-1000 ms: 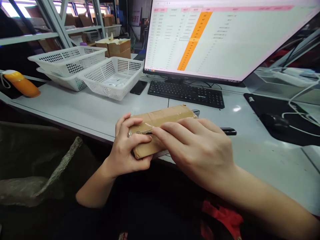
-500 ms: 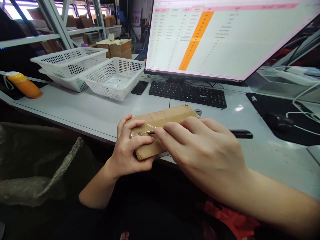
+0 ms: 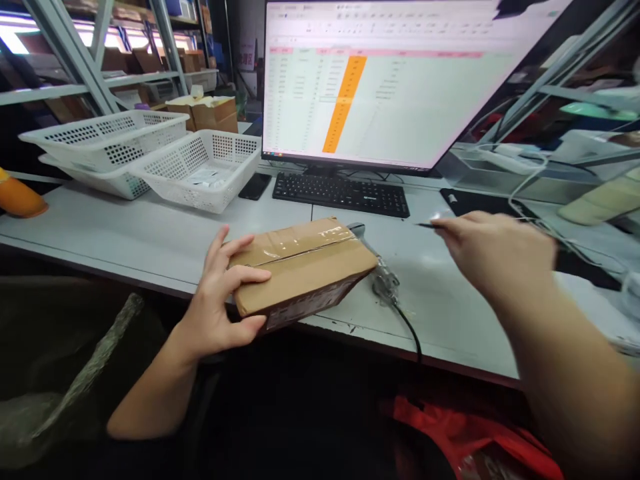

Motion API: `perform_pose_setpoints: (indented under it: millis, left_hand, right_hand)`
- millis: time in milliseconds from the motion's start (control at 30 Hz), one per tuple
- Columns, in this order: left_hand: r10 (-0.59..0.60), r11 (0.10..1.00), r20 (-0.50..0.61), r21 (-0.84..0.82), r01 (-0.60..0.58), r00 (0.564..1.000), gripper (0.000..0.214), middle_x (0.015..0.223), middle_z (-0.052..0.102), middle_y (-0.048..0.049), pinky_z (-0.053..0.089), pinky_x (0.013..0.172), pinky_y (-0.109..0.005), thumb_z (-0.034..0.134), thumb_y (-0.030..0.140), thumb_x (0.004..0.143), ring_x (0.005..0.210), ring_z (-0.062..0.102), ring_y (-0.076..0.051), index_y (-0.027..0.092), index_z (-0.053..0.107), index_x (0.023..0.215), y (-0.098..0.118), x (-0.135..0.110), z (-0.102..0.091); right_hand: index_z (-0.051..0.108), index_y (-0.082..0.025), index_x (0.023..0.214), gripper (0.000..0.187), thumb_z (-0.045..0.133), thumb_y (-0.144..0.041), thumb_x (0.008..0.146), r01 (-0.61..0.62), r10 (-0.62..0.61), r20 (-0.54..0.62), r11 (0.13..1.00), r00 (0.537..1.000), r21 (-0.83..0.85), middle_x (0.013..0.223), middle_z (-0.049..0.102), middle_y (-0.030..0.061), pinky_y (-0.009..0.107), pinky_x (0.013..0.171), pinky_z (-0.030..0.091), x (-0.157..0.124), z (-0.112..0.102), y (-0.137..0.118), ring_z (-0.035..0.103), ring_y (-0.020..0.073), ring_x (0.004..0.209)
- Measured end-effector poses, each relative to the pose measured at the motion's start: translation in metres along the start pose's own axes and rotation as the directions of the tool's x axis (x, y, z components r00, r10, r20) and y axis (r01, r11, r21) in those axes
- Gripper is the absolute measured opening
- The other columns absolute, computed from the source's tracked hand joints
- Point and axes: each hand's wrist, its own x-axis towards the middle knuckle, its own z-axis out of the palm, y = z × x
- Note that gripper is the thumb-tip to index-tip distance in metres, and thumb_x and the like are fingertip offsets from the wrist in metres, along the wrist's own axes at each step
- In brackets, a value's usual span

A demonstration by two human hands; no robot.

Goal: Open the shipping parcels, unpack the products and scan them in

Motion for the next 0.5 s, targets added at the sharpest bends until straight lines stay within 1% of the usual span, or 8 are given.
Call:
perform_pose_setpoints:
  millis: [100,167,200,267,333,400,433,500]
  left_hand:
    - [-0.045,0.997,0.152,0.068,0.035,0.987,0.032,0.156,0.054,-0.0074,0.013,0.129,-0.068,0.064,0.049,0.093,0.159,0.028,-0.038,0.028,0.071,0.115,0.006,0.023,-0.023]
    - [-0.091,0.988,0.243,0.144,0.057,0.966,0.039,0.155,0.056,-0.0061,0.028,0.128,-0.060,0.067,0.053,0.092,0.150,0.045,-0.034,0.030,0.070,0.124,0.011,0.048,-0.031]
    - [-0.128,0.979,0.295,0.193,0.072,0.947,0.049,0.157,0.055,-0.0071,0.037,0.123,-0.055,0.069,0.057,0.090,0.145,0.051,-0.034,0.030,0.068,0.131,0.012,0.061,-0.032]
    - [-0.226,0.950,0.426,0.296,0.101,0.876,0.064,0.156,0.056,-0.0097,0.050,0.110,-0.048,0.069,0.062,0.088,0.136,0.058,-0.034,0.029,0.062,0.142,0.013,0.088,-0.030]
    - [-0.286,0.934,0.554,0.343,0.098,0.782,0.064,0.147,0.064,-0.0096,0.054,0.099,-0.042,0.063,0.061,0.092,0.127,0.065,-0.032,0.029,0.058,0.147,0.012,0.107,-0.025]
    - [-0.265,0.942,0.640,0.331,0.052,0.721,0.058,0.136,0.071,-0.0079,0.054,0.092,-0.036,0.056,0.056,0.098,0.117,0.069,-0.028,0.030,0.057,0.149,0.011,0.117,-0.020]
    - [-0.237,0.946,0.664,0.324,0.012,0.709,0.055,0.132,0.073,-0.0078,0.053,0.089,-0.034,0.053,0.054,0.100,0.113,0.070,-0.026,0.029,0.057,0.148,0.011,0.119,-0.019]
    - [-0.165,0.943,0.668,0.322,-0.081,0.725,0.049,0.121,0.076,-0.0085,0.052,0.081,-0.032,0.049,0.049,0.102,0.102,0.073,-0.025,0.026,0.059,0.145,0.011,0.119,-0.017]
  right_hand:
    - [0.081,-0.020,0.117,0.041,0.047,-0.034,0.098,-0.223,0.172,0.375,0.970,0.911,0.098,0.112,0.077,0.0178,0.040,0.065,0.046,-0.006,0.067,0.030,0.067,0.0310,0.082]
    - [0.078,-0.017,0.125,0.043,0.047,-0.030,0.098,-0.260,0.173,0.444,0.955,0.879,0.144,0.120,0.076,0.0183,0.044,0.076,0.053,-0.005,0.087,0.034,0.070,0.0350,0.097]
    - [0.076,-0.015,0.128,0.044,0.047,-0.030,0.098,-0.254,0.165,0.401,0.951,0.901,0.178,0.123,0.074,0.0192,0.047,0.082,0.054,-0.003,0.086,0.030,0.069,0.0366,0.105]
    - [0.073,-0.013,0.131,0.044,0.049,-0.032,0.100,-0.176,0.117,0.197,0.933,0.973,0.314,0.126,0.073,0.0200,0.051,0.091,0.054,0.001,0.064,0.012,0.068,0.0375,0.112]
    - [0.073,-0.015,0.127,0.040,0.050,-0.035,0.103,0.019,0.018,-0.066,0.853,0.998,0.522,0.122,0.075,0.0170,0.049,0.094,0.055,0.004,0.024,-0.019,0.068,0.0334,0.113]
    - [0.075,-0.020,0.121,0.033,0.050,-0.036,0.106,0.322,-0.191,-0.263,0.660,0.946,0.679,0.114,0.077,0.0111,0.042,0.092,0.056,0.005,-0.018,-0.055,0.070,0.0251,0.105]
    - [0.074,-0.020,0.121,0.032,0.049,-0.034,0.107,0.458,-0.311,-0.338,0.553,0.888,0.695,0.112,0.077,0.0098,0.039,0.092,0.056,0.006,-0.036,-0.073,0.069,0.0228,0.104]
    - [0.075,-0.020,0.118,0.032,0.048,-0.034,0.108,0.599,-0.465,-0.407,0.415,0.786,0.685,0.111,0.075,0.0096,0.037,0.091,0.056,0.008,-0.061,-0.103,0.068,0.0214,0.103]
